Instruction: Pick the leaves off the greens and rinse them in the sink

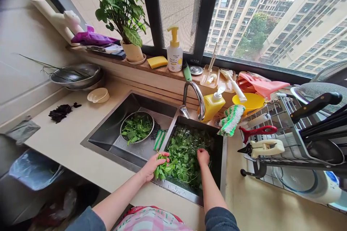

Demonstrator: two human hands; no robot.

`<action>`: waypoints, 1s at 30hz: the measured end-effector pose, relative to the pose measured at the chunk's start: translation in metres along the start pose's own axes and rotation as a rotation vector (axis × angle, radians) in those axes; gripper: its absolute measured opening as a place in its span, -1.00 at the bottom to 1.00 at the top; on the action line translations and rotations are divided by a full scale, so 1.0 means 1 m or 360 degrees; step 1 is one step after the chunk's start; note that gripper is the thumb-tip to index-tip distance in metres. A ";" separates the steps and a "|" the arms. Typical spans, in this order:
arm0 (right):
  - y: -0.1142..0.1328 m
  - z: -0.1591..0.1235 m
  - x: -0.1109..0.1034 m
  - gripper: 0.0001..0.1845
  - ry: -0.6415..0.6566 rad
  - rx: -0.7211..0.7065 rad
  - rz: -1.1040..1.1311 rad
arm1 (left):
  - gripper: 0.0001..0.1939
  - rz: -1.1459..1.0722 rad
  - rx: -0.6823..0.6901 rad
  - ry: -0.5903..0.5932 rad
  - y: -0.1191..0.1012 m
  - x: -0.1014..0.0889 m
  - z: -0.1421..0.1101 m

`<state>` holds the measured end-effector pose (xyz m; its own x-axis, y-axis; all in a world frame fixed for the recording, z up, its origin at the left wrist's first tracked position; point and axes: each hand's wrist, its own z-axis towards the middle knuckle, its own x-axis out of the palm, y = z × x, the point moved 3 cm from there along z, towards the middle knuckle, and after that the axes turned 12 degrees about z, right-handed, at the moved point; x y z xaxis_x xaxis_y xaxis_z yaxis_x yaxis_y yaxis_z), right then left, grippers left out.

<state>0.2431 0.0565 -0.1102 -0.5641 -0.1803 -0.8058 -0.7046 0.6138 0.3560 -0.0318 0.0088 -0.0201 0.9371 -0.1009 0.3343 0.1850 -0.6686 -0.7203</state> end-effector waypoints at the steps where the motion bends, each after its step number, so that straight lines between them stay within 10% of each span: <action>1: -0.004 0.001 -0.008 -0.64 -0.0012 0.0040 -0.0029 | -0.65 0.0001 -0.0004 0.0011 0.000 0.001 0.001; 9: -0.006 -0.013 -0.028 -0.79 0.0033 0.0099 -0.0113 | -0.60 0.0076 0.0026 0.0082 0.000 0.005 0.003; 18: 0.013 -0.056 -0.054 -0.70 0.0411 -0.0333 0.0659 | -0.81 0.0855 0.0495 -0.0040 -0.024 0.008 0.007; 30: 0.062 -0.132 -0.055 -0.75 0.0352 -0.1073 0.0838 | -0.82 0.1634 0.0995 0.0046 -0.042 0.034 0.004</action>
<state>0.1731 0.0028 0.0187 -0.9082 -0.1892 -0.3734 -0.3944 0.0877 0.9148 -0.0061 0.0364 0.0196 0.7260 -0.3989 -0.5602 -0.5246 0.2055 -0.8262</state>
